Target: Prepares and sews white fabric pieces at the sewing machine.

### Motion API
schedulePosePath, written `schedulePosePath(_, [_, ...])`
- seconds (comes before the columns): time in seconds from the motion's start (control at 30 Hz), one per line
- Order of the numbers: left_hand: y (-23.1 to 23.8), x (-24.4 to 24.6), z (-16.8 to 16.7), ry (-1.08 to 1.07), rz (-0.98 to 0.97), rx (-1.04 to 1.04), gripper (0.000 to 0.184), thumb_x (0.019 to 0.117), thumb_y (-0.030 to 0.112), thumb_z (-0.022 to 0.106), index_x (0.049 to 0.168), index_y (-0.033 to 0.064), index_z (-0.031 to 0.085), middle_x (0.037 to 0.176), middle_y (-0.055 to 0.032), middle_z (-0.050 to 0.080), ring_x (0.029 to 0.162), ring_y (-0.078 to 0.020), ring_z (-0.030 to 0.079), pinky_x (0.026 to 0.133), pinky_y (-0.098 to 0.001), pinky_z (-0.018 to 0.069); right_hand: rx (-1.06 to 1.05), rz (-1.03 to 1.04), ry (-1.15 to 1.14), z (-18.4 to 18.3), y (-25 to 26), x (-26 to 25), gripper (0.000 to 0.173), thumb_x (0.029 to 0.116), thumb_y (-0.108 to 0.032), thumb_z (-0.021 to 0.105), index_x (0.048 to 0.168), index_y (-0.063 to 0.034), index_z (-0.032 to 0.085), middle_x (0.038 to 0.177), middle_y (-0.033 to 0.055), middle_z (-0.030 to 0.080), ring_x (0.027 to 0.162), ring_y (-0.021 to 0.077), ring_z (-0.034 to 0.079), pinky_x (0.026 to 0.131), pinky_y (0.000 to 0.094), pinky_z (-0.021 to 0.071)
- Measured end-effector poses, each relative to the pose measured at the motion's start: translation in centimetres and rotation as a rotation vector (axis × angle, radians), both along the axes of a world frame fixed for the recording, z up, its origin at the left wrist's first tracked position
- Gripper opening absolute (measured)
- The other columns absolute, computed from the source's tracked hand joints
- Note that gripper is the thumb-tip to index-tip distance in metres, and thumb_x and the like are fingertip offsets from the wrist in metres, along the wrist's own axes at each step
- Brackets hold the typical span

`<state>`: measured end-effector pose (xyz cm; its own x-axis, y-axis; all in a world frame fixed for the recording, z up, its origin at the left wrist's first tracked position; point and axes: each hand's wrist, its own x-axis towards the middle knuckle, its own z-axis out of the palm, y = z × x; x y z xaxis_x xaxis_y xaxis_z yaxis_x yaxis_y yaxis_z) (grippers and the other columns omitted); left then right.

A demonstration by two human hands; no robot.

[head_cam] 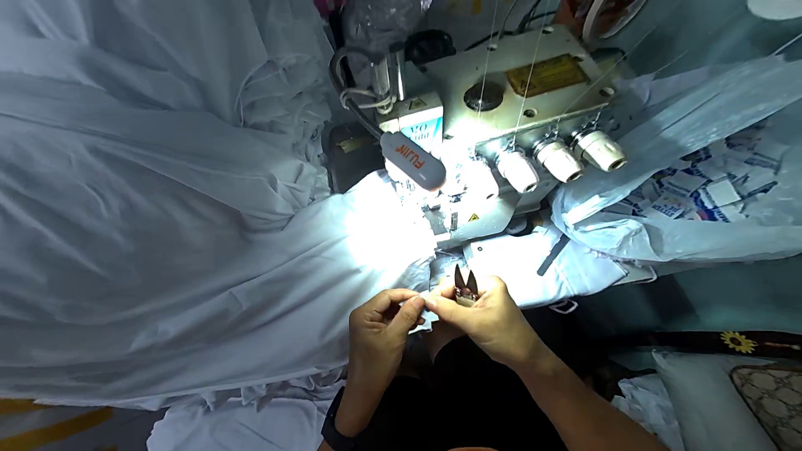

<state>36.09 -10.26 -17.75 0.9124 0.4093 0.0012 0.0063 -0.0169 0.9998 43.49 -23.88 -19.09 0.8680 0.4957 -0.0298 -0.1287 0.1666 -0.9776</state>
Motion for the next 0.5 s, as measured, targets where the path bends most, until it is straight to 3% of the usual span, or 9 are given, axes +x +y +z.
schedulePosePath(0.1, [1.1, 0.3, 1.0, -0.059, -0.075, 0.176, 0.004, 0.0934, 0.003, 0.065, 0.092, 0.0023, 0.068, 0.079, 0.0074, 0.07, 0.069, 0.0022, 0.067, 0.065, -0.0162, 0.059, 0.021, -0.006, -0.193, 0.4, -0.1, 0.3, 0.008, 0.0877, -0.004, 0.068, 0.081, -0.0076, 0.07, 0.071, -0.0118, 0.063, 0.062, -0.0109, 0.053, 0.056, 0.0071, 0.0437])
schedulePosePath(0.17, [2.4, 0.8, 2.5, -0.12, -0.098, 0.269, 0.005, 0.0951, 0.006, 0.064, 0.093, 0.0044, 0.069, 0.081, 0.0093, 0.07, 0.071, 0.0034, 0.067, 0.066, -0.0153, 0.0584, -0.004, -0.089, -0.441, -0.1, -0.3, 1.6, 0.006, 0.089, -0.004, 0.068, 0.089, 0.0009, 0.071, 0.082, -0.0035, 0.067, 0.071, -0.0094, 0.056, 0.065, 0.0055, 0.0465])
schedulePosePath(0.27, [4.5, 2.3, 4.6, -0.172, -0.098, 0.424, 0.007, 0.0959, 0.012, 0.065, 0.092, 0.0077, 0.07, 0.083, 0.012, 0.07, 0.077, 0.0054, 0.066, 0.072, -0.0137, 0.057, -0.284, -0.286, -0.924, -2.6, -0.3, 4.7, 0.016, 0.0916, -0.005, 0.064, 0.1, 0.0026, 0.075, 0.09, 0.0122, 0.071, 0.076, 0.0063, 0.062, 0.072, 0.0146, 0.0505])
schedulePosePath(0.33, [5.3, 3.8, 4.9, -0.157, -0.1, 0.596, 0.011, 0.0934, 0.018, 0.067, 0.088, 0.01, 0.072, 0.086, 0.0108, 0.07, 0.087, 0.0053, 0.065, 0.083, -0.0151, 0.0536, -0.379, -0.312, -1.147, -4.2, -0.1, 6.4, 0.018, 0.0943, -0.008, 0.063, 0.105, -0.003, 0.077, 0.088, 0.017, 0.069, 0.072, 0.019, 0.066, 0.065, 0.0257, 0.0543])
schedulePosePath(0.4, [5.2, 5.2, 4.4, -0.091, -0.105, 0.737, 0.014, 0.0898, 0.023, 0.07, 0.082, 0.0125, 0.075, 0.088, 0.007, 0.068, 0.097, -0.0029, 0.061, 0.094, -0.029, 0.046, -0.365, -0.281, -1.26, -4.6, 0.3, 7.1, 0.019, 0.0964, -0.012, 0.063, 0.105, -0.0096, 0.079, 0.087, 0.017, 0.067, 0.064, 0.0191, 0.061, 0.057, 0.0256, 0.0497])
schedulePosePath(0.5, [4.5, 7.2, 2.6, 0.014, -0.113, 0.853, 0.018, 0.0896, 0.025, 0.071, 0.079, 0.0114, 0.076, 0.096, -0.0016, 0.068, 0.105, -0.0174, 0.061, 0.101, -0.0547, 0.0365, -0.262, -0.222, -1.289, -4.6, 0.7, 6.9, 0.017, 0.0994, -0.013, 0.061, 0.105, -0.0133, 0.077, 0.091, 0.0152, 0.066, 0.068, 0.0156, 0.058, 0.061, 0.0222, 0.0473])
